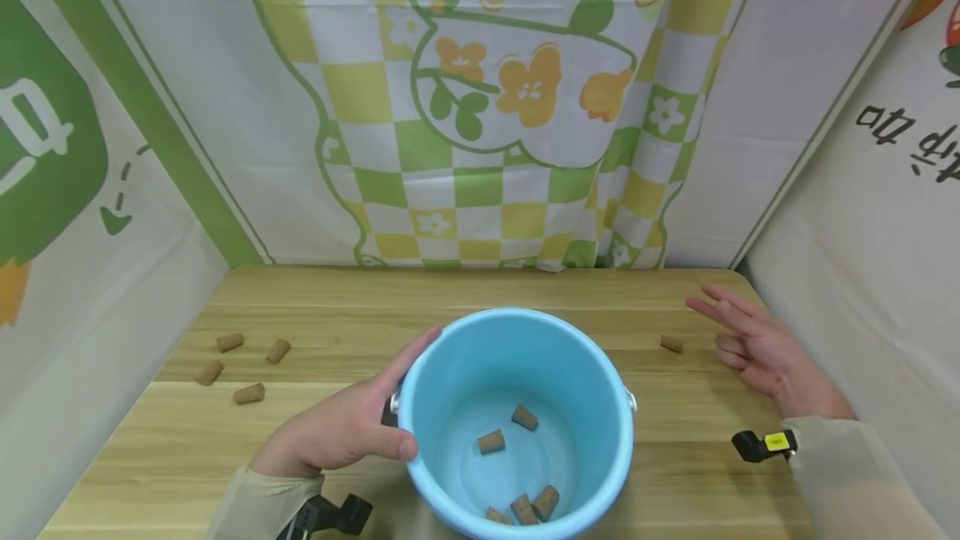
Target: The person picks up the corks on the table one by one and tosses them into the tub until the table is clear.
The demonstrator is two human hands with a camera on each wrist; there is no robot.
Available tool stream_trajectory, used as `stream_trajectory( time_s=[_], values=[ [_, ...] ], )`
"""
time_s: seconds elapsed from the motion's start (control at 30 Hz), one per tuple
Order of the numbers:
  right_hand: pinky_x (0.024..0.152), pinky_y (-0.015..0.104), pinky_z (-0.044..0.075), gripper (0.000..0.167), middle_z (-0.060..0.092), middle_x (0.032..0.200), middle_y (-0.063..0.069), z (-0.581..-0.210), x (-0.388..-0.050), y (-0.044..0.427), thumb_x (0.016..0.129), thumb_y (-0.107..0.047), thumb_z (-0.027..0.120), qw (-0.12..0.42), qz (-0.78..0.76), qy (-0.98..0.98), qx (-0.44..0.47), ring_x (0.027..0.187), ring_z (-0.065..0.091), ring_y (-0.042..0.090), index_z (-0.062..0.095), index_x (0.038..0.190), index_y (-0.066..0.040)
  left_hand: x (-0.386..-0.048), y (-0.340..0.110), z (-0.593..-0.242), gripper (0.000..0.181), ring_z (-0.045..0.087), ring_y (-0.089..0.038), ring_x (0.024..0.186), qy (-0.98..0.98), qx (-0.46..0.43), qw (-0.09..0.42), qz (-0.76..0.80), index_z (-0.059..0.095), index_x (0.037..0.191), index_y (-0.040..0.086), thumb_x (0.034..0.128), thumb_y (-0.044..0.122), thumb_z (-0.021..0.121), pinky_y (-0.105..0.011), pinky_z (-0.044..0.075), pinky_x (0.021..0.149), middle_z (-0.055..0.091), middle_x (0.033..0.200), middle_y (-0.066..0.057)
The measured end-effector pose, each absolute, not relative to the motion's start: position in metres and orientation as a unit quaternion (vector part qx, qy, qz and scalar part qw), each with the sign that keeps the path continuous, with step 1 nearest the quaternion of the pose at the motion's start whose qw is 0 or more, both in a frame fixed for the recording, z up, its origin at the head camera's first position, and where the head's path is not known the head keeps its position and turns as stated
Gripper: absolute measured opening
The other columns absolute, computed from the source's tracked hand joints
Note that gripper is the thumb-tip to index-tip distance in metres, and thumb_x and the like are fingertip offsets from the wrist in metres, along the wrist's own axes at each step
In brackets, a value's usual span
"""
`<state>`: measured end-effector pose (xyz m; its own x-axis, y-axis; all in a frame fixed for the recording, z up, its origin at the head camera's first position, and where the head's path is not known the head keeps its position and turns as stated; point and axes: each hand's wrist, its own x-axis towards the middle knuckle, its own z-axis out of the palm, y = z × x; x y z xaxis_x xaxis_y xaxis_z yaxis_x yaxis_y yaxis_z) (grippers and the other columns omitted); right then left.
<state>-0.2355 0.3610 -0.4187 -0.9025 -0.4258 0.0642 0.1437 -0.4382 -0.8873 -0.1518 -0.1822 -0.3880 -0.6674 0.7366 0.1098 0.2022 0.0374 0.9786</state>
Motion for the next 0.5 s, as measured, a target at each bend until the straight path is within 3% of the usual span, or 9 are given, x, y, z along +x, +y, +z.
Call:
stream_trajectory(
  time_s=[0.3, 0.4, 0.5],
  values=[
    [0.047, 0.023, 0.016, 0.039, 0.063, 0.131, 0.001, -0.437, -0.238, 0.379, 0.11, -0.016, 0.035, 0.161, -0.835, 0.518, -0.094, 0.052, 0.013, 0.011, 0.06, 0.136, -0.029, -0.153, -0.183, -0.389, 0.109, 0.045, -0.044, 0.126, 0.678, 0.343, 0.228, 0.609, -0.001, 0.16, 0.036, 0.0861, 0.04, 0.079, -0.044, 0.046, 0.097, 0.03, 0.153, -0.021],
    [0.046, 0.022, 0.021, 0.042, 0.064, 0.128, -0.006, -0.442, -0.239, 0.382, 0.109, -0.019, 0.043, 0.143, -0.804, 0.574, -0.054, 0.051, 0.019, 0.008, 0.045, 0.15, -0.028, -0.153, -0.183, -0.389, 0.109, 0.045, -0.044, 0.126, 0.681, 0.343, 0.226, 0.606, -0.001, 0.16, 0.037, 0.0861, 0.04, 0.079, -0.042, 0.046, 0.097, 0.03, 0.153, -0.02],
    [0.045, 0.02, 0.028, 0.061, 0.066, 0.122, -0.014, -0.447, -0.238, 0.385, 0.107, -0.022, 0.051, 0.137, -0.765, 0.63, -0.003, 0.05, 0.027, 0.004, 0.023, 0.16, -0.02, -0.153, -0.183, -0.389, 0.108, 0.045, -0.045, 0.126, 0.681, 0.345, 0.226, 0.605, -0.001, 0.16, 0.036, 0.0866, 0.04, 0.079, -0.043, 0.046, 0.098, 0.03, 0.154, -0.021]
  ],
)
